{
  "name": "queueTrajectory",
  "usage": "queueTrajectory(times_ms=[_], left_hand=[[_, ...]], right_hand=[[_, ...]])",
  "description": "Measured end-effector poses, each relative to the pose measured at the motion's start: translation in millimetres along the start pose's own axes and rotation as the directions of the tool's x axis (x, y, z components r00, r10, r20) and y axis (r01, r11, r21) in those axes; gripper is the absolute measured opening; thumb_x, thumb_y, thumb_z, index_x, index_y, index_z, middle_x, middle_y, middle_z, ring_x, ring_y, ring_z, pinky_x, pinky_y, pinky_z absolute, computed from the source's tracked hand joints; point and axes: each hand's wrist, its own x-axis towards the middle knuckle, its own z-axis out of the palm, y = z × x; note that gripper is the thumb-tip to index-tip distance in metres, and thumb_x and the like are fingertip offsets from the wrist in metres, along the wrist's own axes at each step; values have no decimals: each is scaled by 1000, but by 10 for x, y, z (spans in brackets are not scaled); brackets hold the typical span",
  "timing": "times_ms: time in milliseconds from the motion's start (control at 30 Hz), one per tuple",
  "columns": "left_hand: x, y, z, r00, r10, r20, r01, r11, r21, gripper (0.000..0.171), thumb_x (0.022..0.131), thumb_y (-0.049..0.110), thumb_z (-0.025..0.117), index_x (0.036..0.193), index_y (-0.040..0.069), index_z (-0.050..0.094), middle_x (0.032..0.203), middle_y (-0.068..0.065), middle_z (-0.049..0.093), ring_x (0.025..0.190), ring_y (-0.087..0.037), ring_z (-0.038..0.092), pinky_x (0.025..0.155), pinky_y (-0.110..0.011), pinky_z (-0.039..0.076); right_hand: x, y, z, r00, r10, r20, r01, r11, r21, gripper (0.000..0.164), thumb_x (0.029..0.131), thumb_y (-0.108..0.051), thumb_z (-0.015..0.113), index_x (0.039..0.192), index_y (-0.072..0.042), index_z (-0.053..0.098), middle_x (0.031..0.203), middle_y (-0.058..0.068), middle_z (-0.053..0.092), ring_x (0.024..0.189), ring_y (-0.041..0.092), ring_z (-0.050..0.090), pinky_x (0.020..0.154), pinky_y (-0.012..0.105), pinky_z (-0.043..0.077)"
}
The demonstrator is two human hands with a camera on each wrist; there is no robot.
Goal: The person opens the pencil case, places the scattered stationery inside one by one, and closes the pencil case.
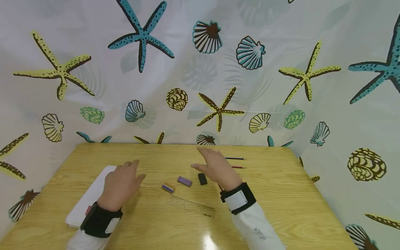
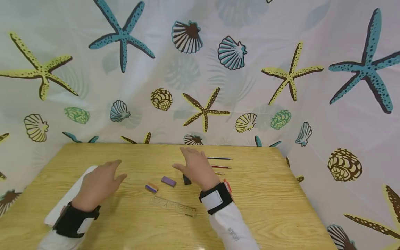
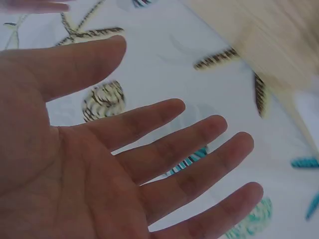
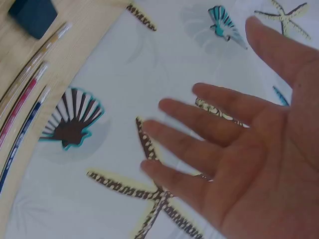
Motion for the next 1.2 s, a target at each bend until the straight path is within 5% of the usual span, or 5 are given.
queueTrajectory(times_ms=[167, 300, 433, 933, 1200], left_hand=[[-269, -458, -61, 991, -114, 73, 112, 993, 38, 56, 95, 25, 73, 131, -14, 56, 115, -36, 62, 92, -54, 64, 66, -62, 54], [-407, -700, -91, 985, -162, 63, 159, 986, 53, 62, 94, 28, 74, 131, -18, 52, 111, -39, 60, 93, -58, 61, 63, -64, 53], [-527, -829, -129, 977, -199, 75, 197, 980, 28, 66, 94, 31, 73, 131, -19, 51, 113, -41, 58, 94, -61, 59, 67, -66, 52], [-842, -934, -4, 958, -248, 145, 249, 968, 15, 88, 86, 42, 80, 127, -26, 42, 110, -43, 54, 88, -60, 58, 61, -66, 51], [-906, -1044, 89, 939, -293, 182, 301, 953, -19, 101, 82, 46, 82, 130, -28, 33, 114, -47, 51, 98, -61, 57, 69, -67, 53]], right_hand=[[31, -263, 72, 983, -158, -98, 159, 987, 0, 48, 102, -34, 66, 142, -8, 61, 137, 9, 66, 123, 26, 64, 100, 43, 52], [94, -477, 173, 935, -307, -175, 301, 952, -61, 28, 100, -26, 70, 122, -10, 73, 118, 4, 73, 104, 19, 70, 86, 35, 56], [172, -691, 301, 899, -405, -165, 392, 914, -110, 20, 98, -23, 73, 114, -12, 76, 110, 2, 74, 99, 15, 69, 82, 29, 56], [457, -1372, 870, 866, -500, -4, 487, 845, -218, 22, 98, -31, 73, 115, -18, 77, 110, -5, 73, 96, 4, 67, 77, 14, 51], [616, -1644, 1217, 878, -462, 128, 479, 838, -261, 28, 99, -31, 71, 125, -20, 75, 121, -10, 70, 107, 2, 66, 85, 13, 50]])
